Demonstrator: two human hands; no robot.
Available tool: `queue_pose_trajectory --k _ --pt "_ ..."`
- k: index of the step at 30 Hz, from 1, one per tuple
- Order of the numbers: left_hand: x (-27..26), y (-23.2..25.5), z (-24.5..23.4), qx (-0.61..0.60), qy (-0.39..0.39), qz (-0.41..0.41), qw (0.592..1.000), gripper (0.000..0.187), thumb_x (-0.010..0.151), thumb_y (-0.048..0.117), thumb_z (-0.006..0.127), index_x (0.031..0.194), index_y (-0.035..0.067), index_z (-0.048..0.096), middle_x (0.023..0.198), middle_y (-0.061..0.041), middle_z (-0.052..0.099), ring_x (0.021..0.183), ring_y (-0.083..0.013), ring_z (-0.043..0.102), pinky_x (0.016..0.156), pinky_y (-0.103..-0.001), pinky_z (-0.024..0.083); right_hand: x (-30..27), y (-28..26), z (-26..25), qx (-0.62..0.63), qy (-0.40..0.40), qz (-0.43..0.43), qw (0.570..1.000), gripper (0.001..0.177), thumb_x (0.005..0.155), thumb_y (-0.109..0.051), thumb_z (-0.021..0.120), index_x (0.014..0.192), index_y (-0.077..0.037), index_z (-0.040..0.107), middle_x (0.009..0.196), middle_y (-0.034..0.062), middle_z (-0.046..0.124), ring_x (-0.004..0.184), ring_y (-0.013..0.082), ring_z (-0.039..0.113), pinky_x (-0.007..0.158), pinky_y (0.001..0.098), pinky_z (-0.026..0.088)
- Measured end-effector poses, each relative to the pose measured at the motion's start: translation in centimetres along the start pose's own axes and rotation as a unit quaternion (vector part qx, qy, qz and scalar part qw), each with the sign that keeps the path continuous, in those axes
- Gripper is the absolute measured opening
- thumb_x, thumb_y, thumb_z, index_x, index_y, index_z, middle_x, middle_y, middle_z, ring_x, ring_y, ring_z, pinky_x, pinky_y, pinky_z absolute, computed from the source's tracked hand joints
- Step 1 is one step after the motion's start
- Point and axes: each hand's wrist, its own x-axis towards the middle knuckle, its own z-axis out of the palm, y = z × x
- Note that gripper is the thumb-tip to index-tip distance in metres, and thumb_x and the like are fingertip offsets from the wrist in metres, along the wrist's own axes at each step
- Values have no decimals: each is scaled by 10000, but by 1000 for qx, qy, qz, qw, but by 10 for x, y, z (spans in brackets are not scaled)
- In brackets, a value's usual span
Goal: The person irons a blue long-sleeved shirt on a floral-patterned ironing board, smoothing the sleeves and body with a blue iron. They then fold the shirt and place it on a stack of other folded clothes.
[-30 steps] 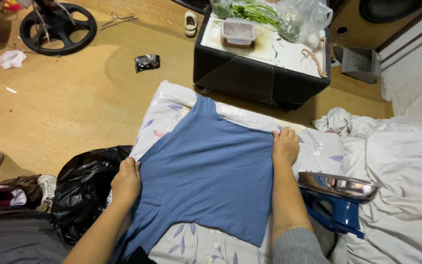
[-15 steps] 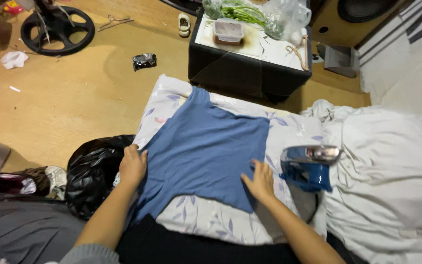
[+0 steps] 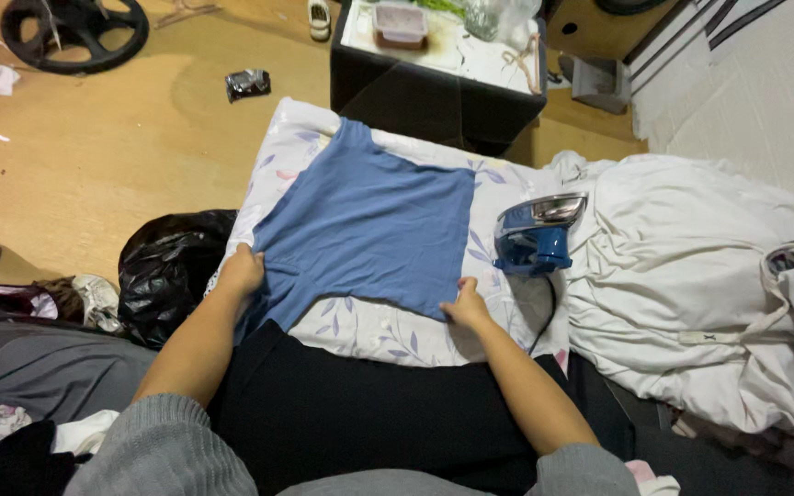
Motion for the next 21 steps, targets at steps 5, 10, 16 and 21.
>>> queue_pose_trajectory --k 5,10,16,21 --pt "-3 2 -3 2 -44 -12 999 508 1041 327 528 1309 -100 459 1167 -397 653 1135 -513 644 976 -536 503 0 0 -22 48 -154 54 985 744 711 -45 880 1244 -94 364 969 213 655 731 343 712 512 482 601" --pt "-6 2 -7 36 -88 -19 995 481 959 200 578 1323 -91 458 1203 -340 681 1146 -473 669 967 -499 537 -5 9 -33 28 -214 99 971 744 721 -31 889 1234 -91 354 862 193 656 524 279 669 451 468 571" --pt "-7 0 -13 91 -113 -45 988 558 1032 342 573 1397 -61 447 1250 -342 673 1183 -468 654 1006 -511 509 -7 7 -32 36 -200 1 979 638 682 -67 942 1137 3 501 815 184 701 640 256 712 499 430 588" --pt "2 2 -19 122 -153 -43 980 668 968 397 646 1448 -20 440 1299 -302 639 1229 -432 631 1017 -486 508 1 36 -84 44 -277 238 930 774 870 -529 757 1201 164 666 951 293 757 726 405 753 574 485 609"
